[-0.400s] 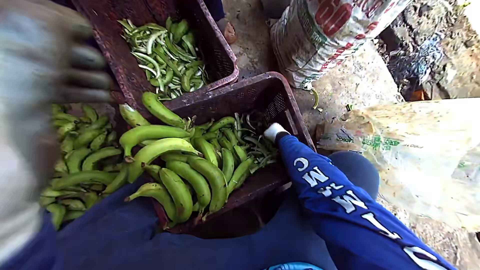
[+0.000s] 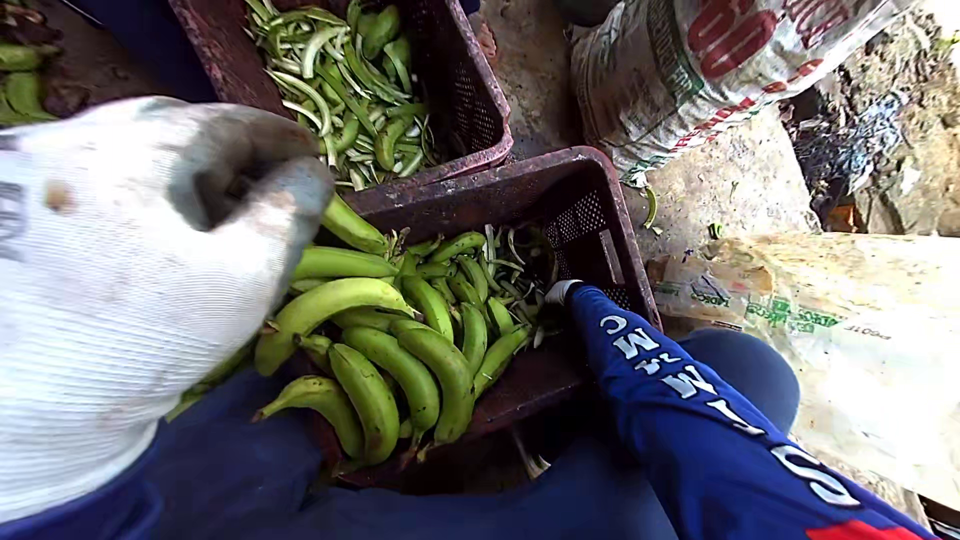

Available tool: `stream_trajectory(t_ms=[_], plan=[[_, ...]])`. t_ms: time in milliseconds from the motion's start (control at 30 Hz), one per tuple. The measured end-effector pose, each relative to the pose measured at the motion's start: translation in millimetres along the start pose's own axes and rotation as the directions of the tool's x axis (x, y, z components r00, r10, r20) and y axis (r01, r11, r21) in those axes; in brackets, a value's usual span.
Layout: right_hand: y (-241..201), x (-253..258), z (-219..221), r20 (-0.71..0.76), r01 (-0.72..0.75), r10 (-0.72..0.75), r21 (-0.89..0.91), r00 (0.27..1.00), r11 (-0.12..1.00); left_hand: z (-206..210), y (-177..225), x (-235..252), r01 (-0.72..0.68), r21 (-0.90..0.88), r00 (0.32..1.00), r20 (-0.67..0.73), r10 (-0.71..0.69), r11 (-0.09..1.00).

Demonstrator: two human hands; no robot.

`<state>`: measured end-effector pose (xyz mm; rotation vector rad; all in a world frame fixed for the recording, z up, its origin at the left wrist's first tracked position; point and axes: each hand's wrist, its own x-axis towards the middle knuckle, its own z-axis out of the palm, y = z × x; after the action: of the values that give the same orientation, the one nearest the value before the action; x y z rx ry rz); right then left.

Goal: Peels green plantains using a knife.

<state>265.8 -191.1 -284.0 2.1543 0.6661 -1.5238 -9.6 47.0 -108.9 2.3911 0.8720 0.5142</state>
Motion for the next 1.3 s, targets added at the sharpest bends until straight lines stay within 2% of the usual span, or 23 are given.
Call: stream_trajectory(t_ms=[67,100,167,233,267,333,400,467,567,667,767,833,933,1000,1100,1200,1300], plan=[[-16,-43,-3,0.028,-0.056,0.057,-0.027,0.998,0.998,-22,53,-10,0.001,0.138,0.961,0.273,-0.039,0.99],[-18,-47,-1,0.041,-0.046,0.05,-0.077,0.998,0.996,-23,69,-11,-0.022,0.172,0.942,0.334,-0.037,0.985],[-3,-17,7,0.061,0.047,-0.036,-0.172,0.997,0.984,-9,66,-12,-0.126,0.225,0.953,0.297,0.055,0.966],[15,25,17,-0.023,0.067,-0.072,-0.154,0.997,0.986,19,36,-8,-0.257,0.272,0.962,0.163,0.219,0.927],[18,35,18,-0.082,0.043,-0.051,-0.096,0.995,0.994,24,34,-7,-0.246,0.279,0.966,0.156,0.208,0.928],[21,27,4,-0.197,0.046,-0.048,-0.016,0.979,0.999,16,63,-7,-0.112,0.247,0.964,0.261,0.045,0.963],[27,-3,-22,-0.273,0.103,-0.103,-0.015,0.956,0.995,15,80,-4,-0.013,0.244,0.931,0.356,-0.077,0.97],[41,-39,-49,-0.318,0.18,-0.167,0.011,0.933,0.984,21,84,-3,0.006,0.233,0.91,0.402,-0.102,0.972],[66,-103,-77,-0.406,0.288,-0.223,0.105,0.886,0.952,34,94,-7,-0.046,0.184,0.899,0.436,-0.04,0.982],[85,-161,-81,-0.522,0.408,-0.278,0.152,0.806,0.9,48,98,-15,-0.119,0.168,0.885,0.465,0.028,0.978],[105,-183,-61,-0.675,0.569,-0.294,0.227,0.677,0.79,68,106,-17,-0.208,0.165,0.857,0.506,0.098,0.964],[111,-178,-41,-0.744,0.705,-0.298,0.313,0.599,0.637,82,113,-20,-0.243,0.166,0.841,0.527,0.122,0.956],[105,-184,-39,-0.757,0.815,-0.361,0.379,0.545,0.438,101,132,-23,-0.277,0.135,0.844,0.506,0.174,0.951],[101,-187,-40,-0.765,0.868,-0.41,0.423,0.496,0.259,105,151,-21,-0.214,0.098,0.872,0.468,0.145,0.972],[99,-183,-41,-0.747,0.867,-0.485,0.496,0.454,0.047,101,163,-10,-0.192,0.07,0.909,0.39,0.15,0.979],[91,-183,-37,-0.678,0.855,-0.599,0.518,0.426,0.022,94,170,-7,-0.255,0.116,0.889,0.417,0.186,0.96],[75,-181,-30,-0.644,0.842,-0.609,0.534,0.463,0.076,93,171,-8,-0.212,0.271,0.872,0.487,0.056,0.939]])
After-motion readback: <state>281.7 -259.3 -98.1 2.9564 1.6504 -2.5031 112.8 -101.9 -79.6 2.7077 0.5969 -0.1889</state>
